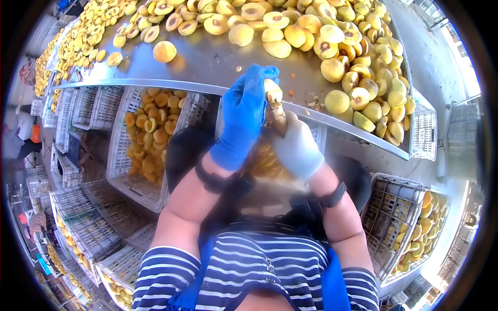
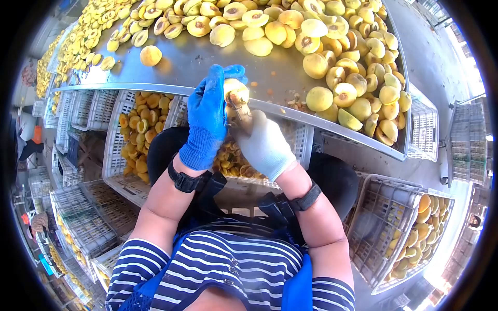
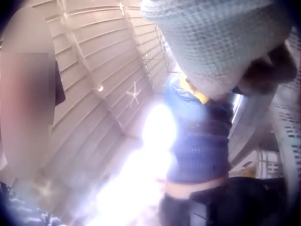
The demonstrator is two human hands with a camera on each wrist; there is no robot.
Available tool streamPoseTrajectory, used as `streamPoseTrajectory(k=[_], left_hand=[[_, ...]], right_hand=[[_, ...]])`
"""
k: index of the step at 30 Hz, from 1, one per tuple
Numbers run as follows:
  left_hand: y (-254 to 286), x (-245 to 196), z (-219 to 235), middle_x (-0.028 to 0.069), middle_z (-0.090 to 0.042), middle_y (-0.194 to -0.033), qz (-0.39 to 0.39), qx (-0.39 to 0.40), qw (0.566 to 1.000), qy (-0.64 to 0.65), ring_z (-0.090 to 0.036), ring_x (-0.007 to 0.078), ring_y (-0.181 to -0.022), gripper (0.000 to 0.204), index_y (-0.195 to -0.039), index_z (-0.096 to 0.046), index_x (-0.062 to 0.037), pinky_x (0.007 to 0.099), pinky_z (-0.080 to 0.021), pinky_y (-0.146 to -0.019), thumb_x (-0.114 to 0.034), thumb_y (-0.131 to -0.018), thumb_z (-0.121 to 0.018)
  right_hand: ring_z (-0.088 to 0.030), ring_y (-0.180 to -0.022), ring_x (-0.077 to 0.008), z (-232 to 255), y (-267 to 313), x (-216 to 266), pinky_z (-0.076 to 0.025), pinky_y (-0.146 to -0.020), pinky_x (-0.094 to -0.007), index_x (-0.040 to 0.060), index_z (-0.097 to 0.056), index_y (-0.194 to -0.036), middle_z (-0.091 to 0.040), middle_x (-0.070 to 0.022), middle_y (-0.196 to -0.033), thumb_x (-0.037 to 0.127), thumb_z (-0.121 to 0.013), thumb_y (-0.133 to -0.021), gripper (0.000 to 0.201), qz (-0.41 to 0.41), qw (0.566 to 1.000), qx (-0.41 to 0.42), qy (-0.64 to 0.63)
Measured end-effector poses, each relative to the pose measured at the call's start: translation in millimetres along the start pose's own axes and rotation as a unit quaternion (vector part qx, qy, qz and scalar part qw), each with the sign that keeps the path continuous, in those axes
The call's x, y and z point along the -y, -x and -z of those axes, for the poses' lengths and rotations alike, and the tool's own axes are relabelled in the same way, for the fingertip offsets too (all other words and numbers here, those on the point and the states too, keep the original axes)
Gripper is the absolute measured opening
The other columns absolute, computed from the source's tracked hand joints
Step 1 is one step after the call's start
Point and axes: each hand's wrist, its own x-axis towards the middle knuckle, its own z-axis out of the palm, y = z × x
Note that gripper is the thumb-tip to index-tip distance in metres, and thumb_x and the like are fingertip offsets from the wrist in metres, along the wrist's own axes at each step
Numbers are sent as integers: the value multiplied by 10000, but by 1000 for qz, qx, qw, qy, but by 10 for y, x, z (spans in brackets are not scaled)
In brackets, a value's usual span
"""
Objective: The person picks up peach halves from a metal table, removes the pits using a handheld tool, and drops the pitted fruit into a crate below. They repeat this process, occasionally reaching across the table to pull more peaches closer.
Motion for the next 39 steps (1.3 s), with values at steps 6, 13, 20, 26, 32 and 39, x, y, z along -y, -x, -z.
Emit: streamPoseTrajectory(k=[6,13,20,26,32,39], left_hand=[[-15,-65,7,128,-694,-1043,-14,23,999,-33,-677,202,-904,380,-1059,-663,51,310,-546,-810,-296,-1005,-519],[-136,-235,27,117,-714,-973,29,145,979,-142,-681,185,-845,314,-1028,-681,61,290,-552,-769,-219,-985,-544],[-53,-75,-36,67,-712,-837,15,50,990,-134,-631,91,-746,285,-986,-721,3,245,-513,-692,-255,-911,-626],[-168,-193,82,80,-700,-737,-16,204,918,-339,-635,103,-663,258,-942,-743,-42,277,-517,-639,-278,-874,-665],[-187,-330,134,92,-720,-835,-72,342,869,-352,-665,114,-757,220,-972,-736,-28,270,-531,-714,-210,-888,-646],[29,-34,103,93,-710,-940,57,253,966,3,-663,156,-854,315,-995,-701,34,277,-531,-798,-237,-983,-540]], right_hand=[[-656,-638,-267,3,-2,55,-502,-580,-366,-34,-580,-950,-662,-156,-744,162,-678,-840,246,42,985,65,-154],[-550,-590,-83,80,85,89,-439,-521,-257,-14,-593,-964,-600,-25,-722,130,-688,-828,219,-157,900,207,-350],[-595,-700,-122,-46,93,-39,-493,-640,-287,-33,-602,-1018,-649,-68,-810,153,-693,-838,273,-92,932,166,-308],[-574,-619,-102,14,149,-33,-468,-552,-265,-11,-599,-992,-622,-43,-749,141,-691,-837,235,-138,906,216,-338],[-567,-621,-94,36,289,-9,-462,-550,-258,12,-597,-977,-610,-18,-746,135,-690,-838,207,-140,897,242,-341],[-578,-664,-108,17,255,3,-469,-584,-260,25,-602,-957,-605,1,-780,123,-700,-819,195,-75,912,199,-350]])
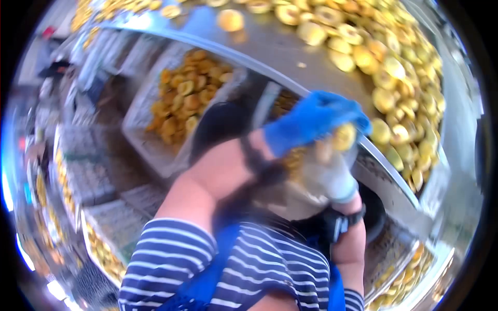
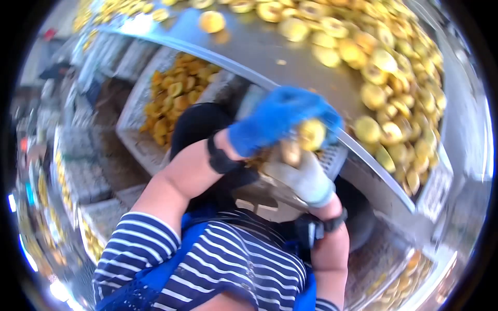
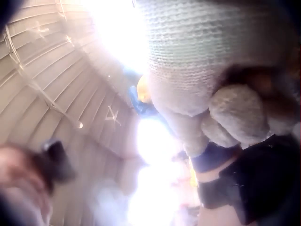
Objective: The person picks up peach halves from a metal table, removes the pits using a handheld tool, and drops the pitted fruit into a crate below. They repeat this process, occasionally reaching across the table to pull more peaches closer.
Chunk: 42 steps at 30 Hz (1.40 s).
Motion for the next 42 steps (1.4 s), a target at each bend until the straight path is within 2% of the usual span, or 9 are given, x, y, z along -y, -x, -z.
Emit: streamPoseTrajectory(k=[10,13,15,18,23,32,37,39,42], left_hand=[[390,-422,479,74,-668,-990,-264,-187,886,-332,-623,176,-951,305,-1075,-658,-11,298,-483,-859,-240,-930,-518],[871,-1023,944,86,-691,-963,-74,-298,889,-339,-666,154,-862,259,-1110,-659,-5,292,-523,-770,-172,-937,-562],[932,-1176,1205,105,-699,-965,-24,-331,665,-669,-664,145,-899,315,-1158,-650,-37,301,-520,-796,-217,-899,-640],[465,-920,875,119,-709,-968,-3,-355,765,-538,-672,200,-862,415,-1188,-638,-70,323,-522,-788,-262,-831,-729],[-685,-321,268,121,-636,-1204,-176,12,830,-529,-600,255,-1111,354,-1217,-638,-96,369,-472,-958,-267,-907,-616],[-1740,329,557,149,-700,-916,39,-32,597,-801,-683,305,-877,376,-1027,-650,-80,440,-525,-766,-290,-719,-693],[-1340,154,781,162,-695,-901,23,-91,756,-648,-690,293,-857,387,-1033,-641,-78,400,-535,-775,-245,-698,-739],[-920,79,981,167,-587,-1252,-165,25,980,-110,-581,241,-1140,340,-1133,-619,-60,351,-505,-915,-14,-805,-698],[-486,-78,850,139,-501,-1379,-371,20,891,-261,-499,215,-1248,420,-1296,-548,-69,363,-459,-1015,-42,-889,-651]], right_hand=[[-592,-721,-147,266,77,93,-476,-656,-292,-5,-615,-907,-634,-52,-779,238,-772,-742,333,-102,968,53,223],[-649,-801,-314,424,200,-45,-503,-730,-409,-11,-601,-945,-662,-201,-851,309,-708,-769,380,-86,881,28,465],[-647,-879,-380,480,271,-24,-511,-765,-454,21,-597,-972,-676,-205,-904,329,-663,-795,362,-123,804,26,581],[-649,-890,-381,485,303,-104,-517,-766,-473,69,-590,-990,-683,-186,-913,333,-645,-817,321,-99,780,7,618],[-629,-711,-413,704,405,-256,-502,-614,-489,44,-566,-902,-638,-218,-733,308,-704,-792,318,99,816,-111,558],[-637,-614,-357,573,418,98,-493,-568,-394,-5,-572,-881,-618,-213,-666,152,-720,-767,244,60,873,-146,461],[-555,-573,-139,505,308,32,-505,-594,-310,-20,-570,-923,-611,-50,-737,79,-689,-806,195,126,917,-201,320],[-556,-590,-138,415,256,122,-503,-607,-304,-20,-564,-932,-597,-41,-739,78,-690,-809,202,70,938,-204,271],[-540,-724,-111,395,46,-12,-479,-667,-279,-20,-564,-963,-590,-19,-783,73,-692,-830,207,155,936,-158,275]])
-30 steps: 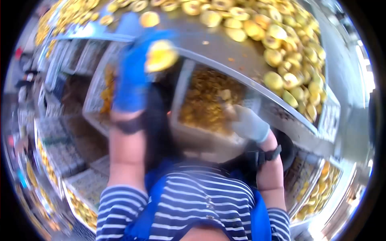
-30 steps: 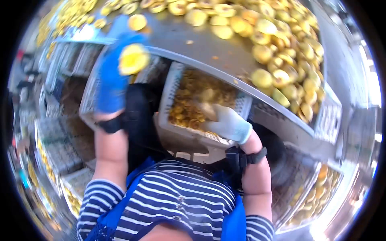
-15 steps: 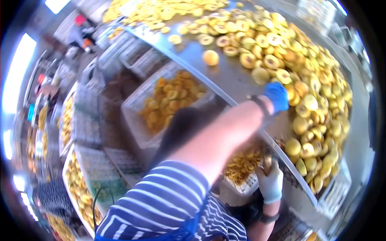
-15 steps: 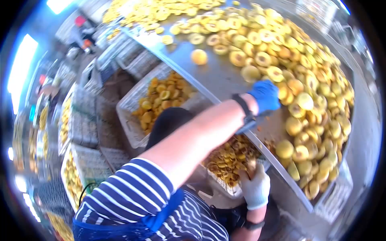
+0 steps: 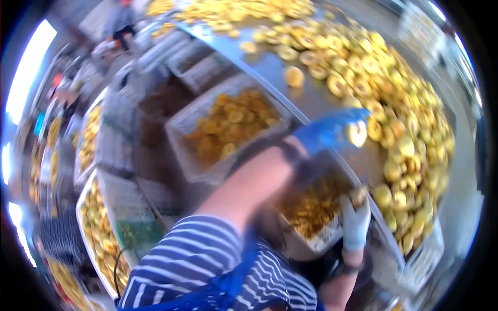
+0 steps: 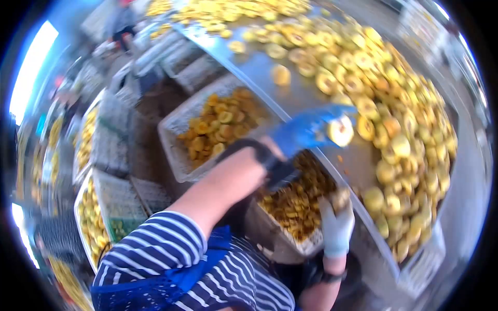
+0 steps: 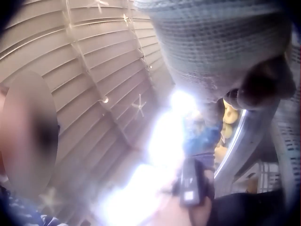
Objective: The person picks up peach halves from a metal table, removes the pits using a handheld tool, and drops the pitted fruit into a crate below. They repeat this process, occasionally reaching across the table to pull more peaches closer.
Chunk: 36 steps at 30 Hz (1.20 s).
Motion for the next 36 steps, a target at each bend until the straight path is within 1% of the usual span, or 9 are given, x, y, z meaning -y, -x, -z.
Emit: streamPoseTrajectory(k=[4,5,11,22,25,27,31,34,36], left_hand=[[114,-462,-276,154,-556,-1312,243,-134,903,329,-606,233,-1119,435,-1346,-433,27,367,-505,-985,-100,-957,-580],[138,-586,-286,178,-560,-1307,120,-43,992,-9,-609,255,-1121,408,-1338,-424,42,368,-500,-991,-71,-967,-551],[64,-618,-437,192,-604,-1224,336,-169,833,405,-611,246,-1108,444,-1298,-468,69,356,-482,-1001,-287,-1050,-373],[75,-550,-551,123,-692,-987,372,-176,899,149,-670,191,-907,458,-1082,-648,50,308,-536,-850,-347,-1035,-425],[31,-606,-596,129,-695,-951,379,-211,884,175,-681,194,-853,454,-1059,-653,57,309,-549,-808,-347,-1026,-448],[14,-647,-619,101,-692,-874,383,-245,861,230,-662,158,-783,345,-979,-677,57,279,-534,-748,-259,-982,-538],[11,-612,-610,107,-697,-873,393,-250,848,254,-664,164,-778,336,-955,-682,58,274,-533,-750,-253,-972,-556],[-37,-599,-526,136,-707,-922,407,-110,892,164,-688,195,-811,408,-991,-677,56,294,-551,-764,-325,-987,-530],[-109,-667,-490,132,-710,-903,436,-9,877,203,-687,197,-820,357,-974,-692,45,302,-543,-798,-288,-967,-565]], right_hand=[[-641,-841,-206,-205,-71,315,-499,-766,-343,-29,-595,-1088,-676,-155,-915,178,-725,-819,364,-40,998,-8,55],[-658,-867,-249,-236,-107,373,-501,-784,-356,-26,-585,-1111,-673,-193,-937,200,-724,-819,395,-21,999,-10,48],[-673,-866,-321,-325,-298,444,-509,-765,-377,-22,-585,-1117,-675,-213,-924,198,-693,-843,368,-80,996,6,28],[-655,-690,-360,-480,-318,78,-499,-615,-417,-59,-570,-983,-639,-231,-749,172,-702,-828,308,-35,998,-11,57],[-616,-550,-264,-469,-326,142,-466,-505,-374,-35,-564,-974,-623,-141,-676,143,-695,-831,263,9,998,24,-54],[-545,-482,-140,-404,-316,259,-415,-439,-295,-5,-579,-970,-590,-43,-659,142,-686,-842,222,-206,938,139,-242],[-489,-471,-72,-360,-322,345,-369,-417,-235,17,-583,-957,-557,5,-669,144,-678,-852,190,-237,932,146,-231],[-477,-471,-79,-360,-258,218,-355,-410,-234,23,-578,-942,-543,3,-661,149,-681,-852,186,-201,936,182,-225],[-444,-469,-67,-350,-183,188,-318,-400,-214,36,-571,-929,-522,9,-659,150,-681,-856,175,-238,855,214,-408]])
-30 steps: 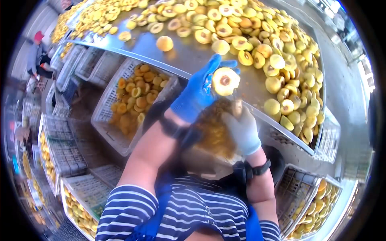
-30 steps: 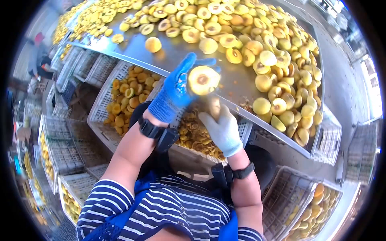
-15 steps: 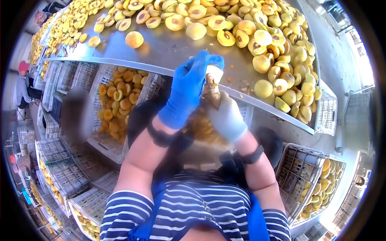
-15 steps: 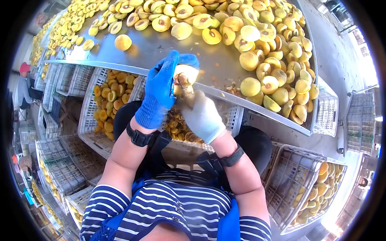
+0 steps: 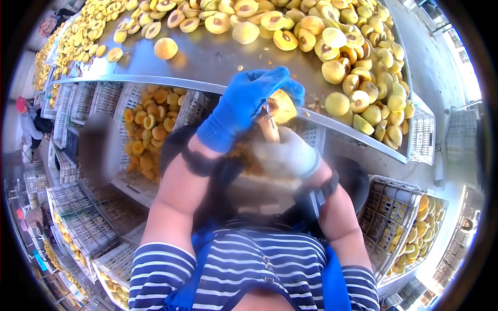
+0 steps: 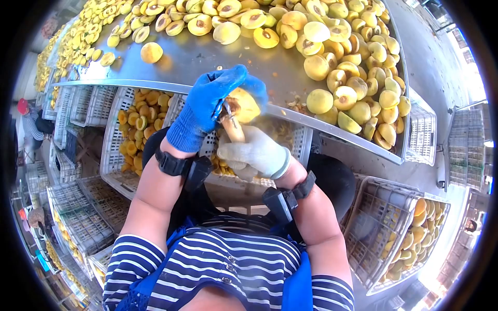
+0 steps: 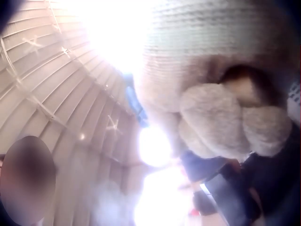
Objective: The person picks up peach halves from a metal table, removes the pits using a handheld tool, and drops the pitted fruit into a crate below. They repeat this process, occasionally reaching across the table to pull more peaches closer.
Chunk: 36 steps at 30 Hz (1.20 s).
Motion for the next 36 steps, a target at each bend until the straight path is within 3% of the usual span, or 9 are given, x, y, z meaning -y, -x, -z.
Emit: streamPoseTrajectory(k=[4,5,7,12,13,26,28,29,36], left_hand=[[157,95,25,146,-689,-1035,-257,59,953,-148,-676,230,-941,376,-1164,-616,41,350,-537,-882,-280,-988,-530],[217,183,15,155,-666,-1109,-149,38,979,133,-663,239,-997,368,-1241,-572,17,371,-532,-903,-254,-999,-515],[408,96,257,158,-663,-1116,-183,-44,981,56,-659,231,-1004,340,-1241,-582,2,363,-528,-904,-225,-993,-526],[1037,-512,904,167,-663,-1121,-64,-300,834,-458,-648,238,-1024,360,-1149,-627,29,348,-530,-862,-244,-915,-636],[960,-539,1014,202,-643,-1163,-39,-348,750,-561,-636,268,-1062,473,-1212,-600,7,380,-512,-891,-306,-866,-678],[-1508,68,1027,161,-611,-1135,-31,-112,646,-755,-625,317,-1050,511,-1177,-598,-81,429,-536,-845,-434,-819,-691],[-1253,-81,1071,155,-634,-1130,105,-102,954,-262,-660,276,-977,465,-1186,-600,-70,401,-578,-749,-388,-855,-672],[-970,-150,1058,156,-654,-1126,105,-56,990,-72,-687,250,-886,452,-1241,-564,-57,353,-599,-686,-351,-904,-632],[23,23,231,138,-649,-1186,-164,104,978,81,-656,221,-1039,609,-1264,-498,1,345,-529,-905,-80,-741,-799]], right_hand=[[-413,-478,-59,151,103,0,-296,-414,-208,42,-568,-896,-477,25,-640,229,-709,-843,240,-30,995,94,-23],[-405,-483,-50,109,178,98,-283,-420,-194,41,-569,-886,-466,28,-636,256,-724,-829,272,-3,994,94,58],[-543,-577,-154,201,266,101,-442,-533,-293,23,-580,-922,-576,-54,-687,250,-710,-823,280,41,966,69,247],[-674,-845,-368,282,475,-30,-534,-742,-454,39,-568,-1012,-688,-190,-845,249,-620,-828,284,-74,640,-83,760],[-675,-824,-369,280,501,-61,-535,-729,-459,40,-566,-1006,-686,-188,-825,254,-625,-826,285,-61,633,-87,767],[-654,-663,-355,336,493,71,-519,-594,-442,67,-547,-910,-649,-145,-686,275,-678,-821,261,156,743,-224,612],[-642,-656,-366,251,487,174,-513,-595,-440,55,-537,-904,-632,-154,-676,268,-715,-807,294,188,735,-254,600],[-639,-658,-370,213,481,213,-510,-596,-444,50,-537,-906,-628,-159,-676,270,-721,-806,304,185,755,-263,571],[-641,-778,-425,55,254,191,-511,-660,-456,-10,-563,-1090,-654,-245,-804,296,-735,-805,452,239,790,-269,496]])
